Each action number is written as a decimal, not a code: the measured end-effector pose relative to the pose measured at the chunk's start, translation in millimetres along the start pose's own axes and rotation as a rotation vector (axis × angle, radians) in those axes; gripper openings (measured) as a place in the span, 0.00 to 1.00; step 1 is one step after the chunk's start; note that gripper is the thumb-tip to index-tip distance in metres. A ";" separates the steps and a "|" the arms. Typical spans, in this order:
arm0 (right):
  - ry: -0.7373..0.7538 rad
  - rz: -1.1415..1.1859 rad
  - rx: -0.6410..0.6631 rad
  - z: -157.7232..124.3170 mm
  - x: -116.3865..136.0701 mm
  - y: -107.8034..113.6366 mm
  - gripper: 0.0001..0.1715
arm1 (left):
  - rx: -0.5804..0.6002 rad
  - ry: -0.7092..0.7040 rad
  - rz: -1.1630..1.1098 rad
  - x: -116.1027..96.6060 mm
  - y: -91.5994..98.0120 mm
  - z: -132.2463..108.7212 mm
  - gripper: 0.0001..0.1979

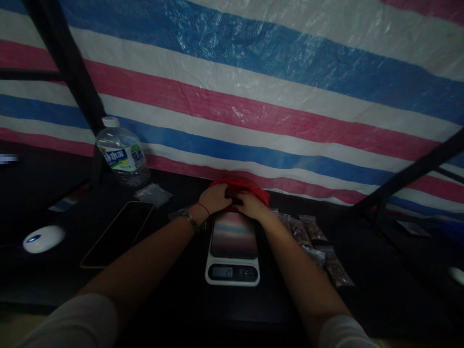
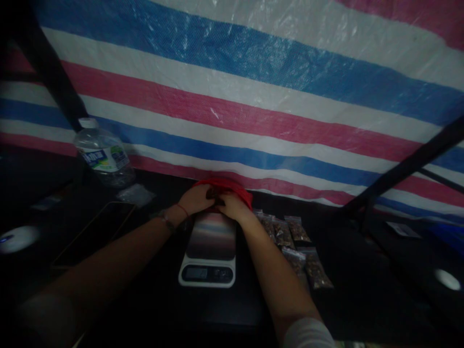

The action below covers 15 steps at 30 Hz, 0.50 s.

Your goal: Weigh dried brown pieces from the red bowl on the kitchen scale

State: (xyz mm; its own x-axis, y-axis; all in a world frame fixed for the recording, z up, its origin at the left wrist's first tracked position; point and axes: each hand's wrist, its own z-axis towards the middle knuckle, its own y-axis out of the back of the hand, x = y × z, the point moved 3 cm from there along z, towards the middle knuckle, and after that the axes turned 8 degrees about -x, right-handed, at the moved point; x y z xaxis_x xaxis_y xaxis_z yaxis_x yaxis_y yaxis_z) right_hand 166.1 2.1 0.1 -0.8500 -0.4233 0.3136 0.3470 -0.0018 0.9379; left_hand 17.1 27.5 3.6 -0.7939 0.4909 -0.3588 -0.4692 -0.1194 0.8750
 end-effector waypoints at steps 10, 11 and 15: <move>0.056 -0.056 0.012 2.8 -8.0 3.9 0.16 | 0.031 0.043 0.053 4.5 -2.8 -0.8 0.16; 0.019 -0.091 -0.004 1.6 -9.6 6.9 0.16 | 0.035 0.043 0.052 4.4 -2.7 -0.8 0.16; -0.112 -0.144 0.063 -3.4 -13.7 9.7 0.17 | 0.039 0.036 0.044 4.0 -2.7 -0.8 0.15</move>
State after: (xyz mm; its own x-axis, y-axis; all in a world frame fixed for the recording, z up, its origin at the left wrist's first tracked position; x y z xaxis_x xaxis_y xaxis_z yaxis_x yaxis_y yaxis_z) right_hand 182.4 4.8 4.4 -0.9289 -0.3195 0.1870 0.1963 0.0029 0.9805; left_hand 15.0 29.1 -0.5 -0.8272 0.4541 -0.3310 -0.4189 -0.1056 0.9019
